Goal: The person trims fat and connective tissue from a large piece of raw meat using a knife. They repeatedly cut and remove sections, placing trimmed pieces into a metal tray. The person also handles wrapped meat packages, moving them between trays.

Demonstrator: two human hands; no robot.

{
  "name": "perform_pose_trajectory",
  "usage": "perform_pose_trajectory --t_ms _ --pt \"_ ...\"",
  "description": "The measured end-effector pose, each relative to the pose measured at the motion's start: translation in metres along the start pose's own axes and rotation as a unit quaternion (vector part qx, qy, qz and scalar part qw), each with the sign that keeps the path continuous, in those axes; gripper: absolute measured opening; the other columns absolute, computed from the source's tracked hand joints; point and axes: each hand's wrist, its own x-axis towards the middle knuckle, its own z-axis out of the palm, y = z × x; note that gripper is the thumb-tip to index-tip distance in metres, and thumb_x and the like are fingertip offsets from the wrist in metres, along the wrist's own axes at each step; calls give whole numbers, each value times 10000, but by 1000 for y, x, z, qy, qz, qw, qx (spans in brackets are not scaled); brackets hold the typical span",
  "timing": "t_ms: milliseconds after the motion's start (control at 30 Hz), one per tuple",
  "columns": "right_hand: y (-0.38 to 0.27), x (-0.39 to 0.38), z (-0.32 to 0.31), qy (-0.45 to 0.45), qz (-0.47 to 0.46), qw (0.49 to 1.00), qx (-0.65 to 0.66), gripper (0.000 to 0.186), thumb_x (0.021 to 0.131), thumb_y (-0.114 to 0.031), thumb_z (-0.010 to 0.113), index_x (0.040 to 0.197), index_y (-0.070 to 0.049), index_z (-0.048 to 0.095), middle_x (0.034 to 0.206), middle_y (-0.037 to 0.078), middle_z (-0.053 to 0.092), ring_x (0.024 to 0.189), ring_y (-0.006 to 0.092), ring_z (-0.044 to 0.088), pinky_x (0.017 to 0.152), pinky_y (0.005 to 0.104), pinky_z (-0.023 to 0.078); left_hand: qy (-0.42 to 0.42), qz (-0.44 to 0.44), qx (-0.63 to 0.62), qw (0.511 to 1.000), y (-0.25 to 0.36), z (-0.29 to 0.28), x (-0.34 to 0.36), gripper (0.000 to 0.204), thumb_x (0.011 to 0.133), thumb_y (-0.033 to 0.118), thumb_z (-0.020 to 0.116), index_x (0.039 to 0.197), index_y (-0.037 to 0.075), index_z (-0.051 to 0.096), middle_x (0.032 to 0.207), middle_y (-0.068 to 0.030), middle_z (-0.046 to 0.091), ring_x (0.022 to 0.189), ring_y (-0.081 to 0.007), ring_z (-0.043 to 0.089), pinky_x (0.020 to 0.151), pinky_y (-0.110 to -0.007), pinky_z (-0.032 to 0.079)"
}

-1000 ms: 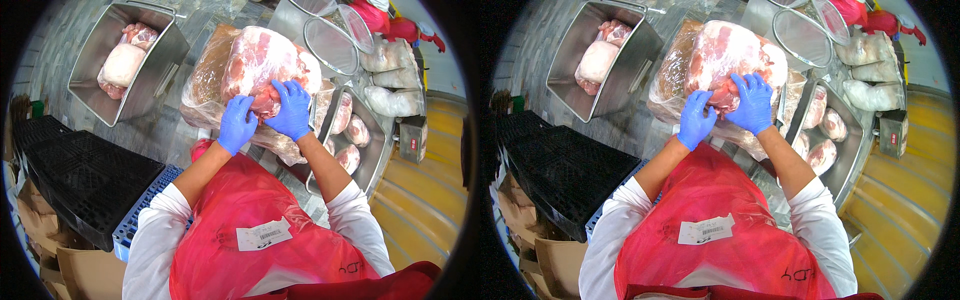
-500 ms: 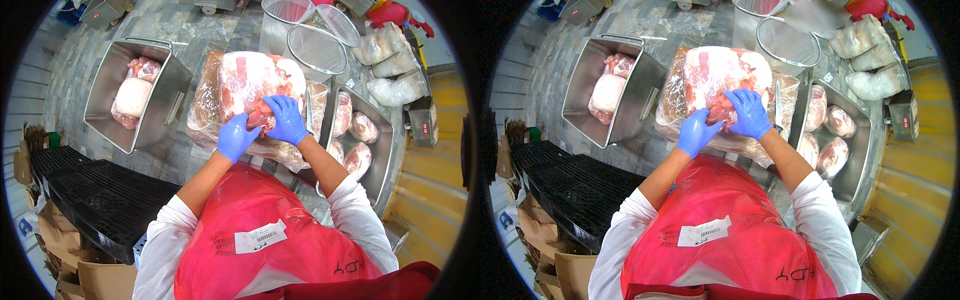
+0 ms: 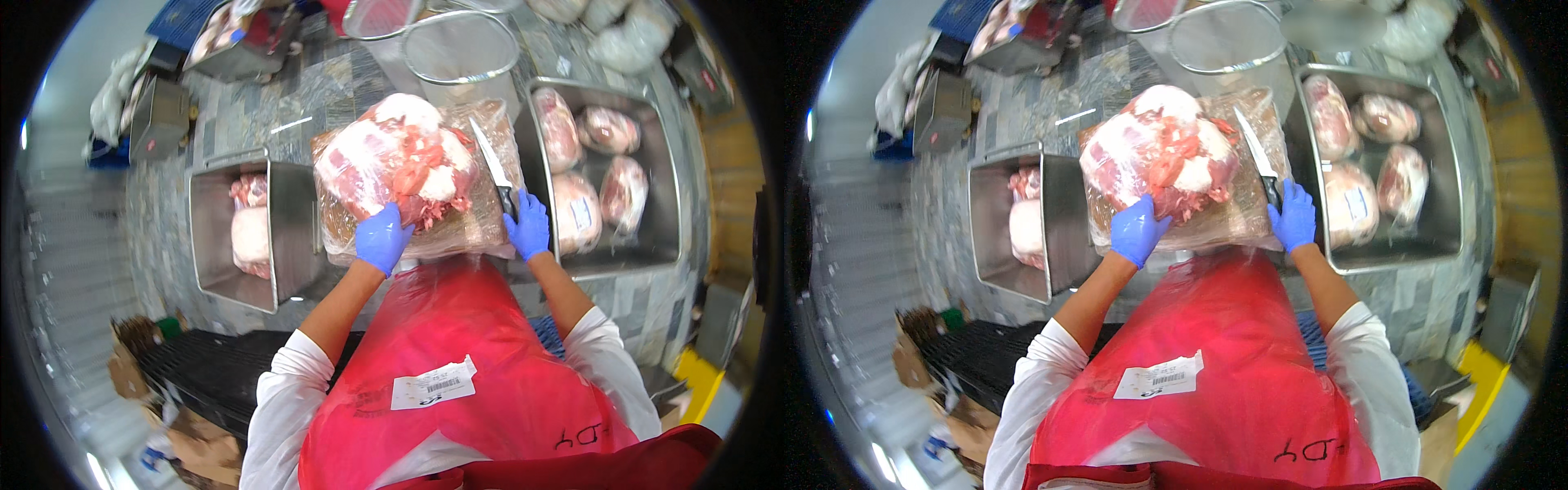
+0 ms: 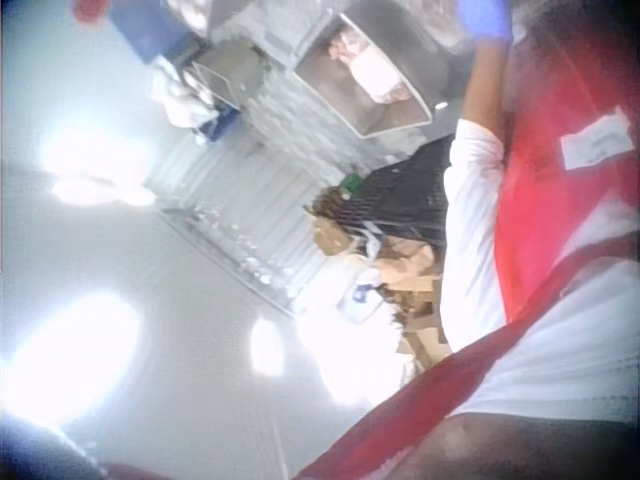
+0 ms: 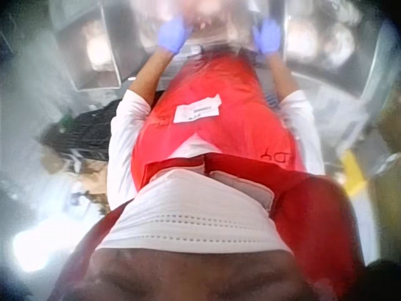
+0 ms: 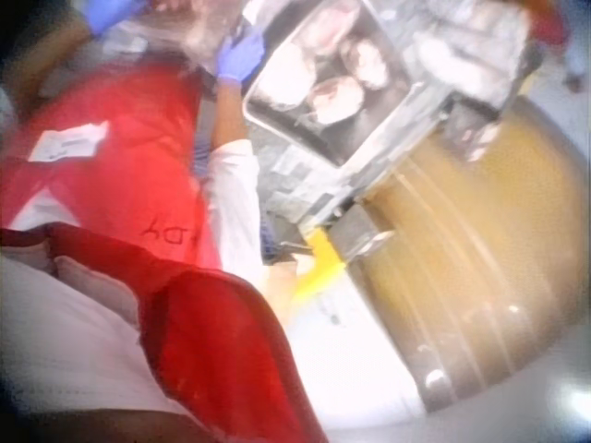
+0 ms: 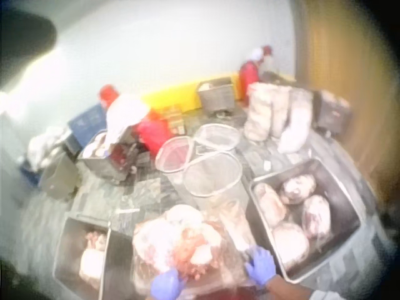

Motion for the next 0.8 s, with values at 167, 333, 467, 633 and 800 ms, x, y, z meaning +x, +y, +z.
perform_pose_trajectory --t_ms 167,333,467,633,800 --pt "-6 -1 -8 -11 46 999 3 591 867 -362 752 1315 -25 565 1177 210 621 1068 394 611 884 483 535 -8 24 55 998 19 -6 18 483 831 500 771 864 37 637 755 -205 707 735 -417 707 679 -509 561" --pt "13 4 38 28 92 992 84 350 859 -239 704 1117 -36 584 1028 219 653 977 425 647 840 523 529 -50 38 51 997 35 -3 62 678 909 645 629 819 -24 691 754 -281 684 735 -464 687 690 -548 526" --pt "-10 -16 -2 -91 207 946 233 353 860 -184 642 1162 -20 560 989 276 697 930 467 689 830 547 545 -123 -40 -2 992 6 -15 76 673 936 603 634 736 -37 691 714 -289 647 708 -455 676 676 -518 503" --pt "10 -90 -70 -125 270 899 321 395 934 -315 618 1246 -80 558 995 255 712 947 470 690 838 562 534 151 21 -66 986 3 -21 151 484 968 449 696 1003 -33 713 882 -196 716 769 -268 643 753 -422 518" --pt "5 -141 -100 -59 153 898 409 417 980 -326 636 1325 -94 599 1020 215 717 966 420 697 837 497 550 135 39 -71 987 -62 6 196 693 997 457 632 1466 -35 499 1443 -334 498 1346 -470 476 1134 -485 379"
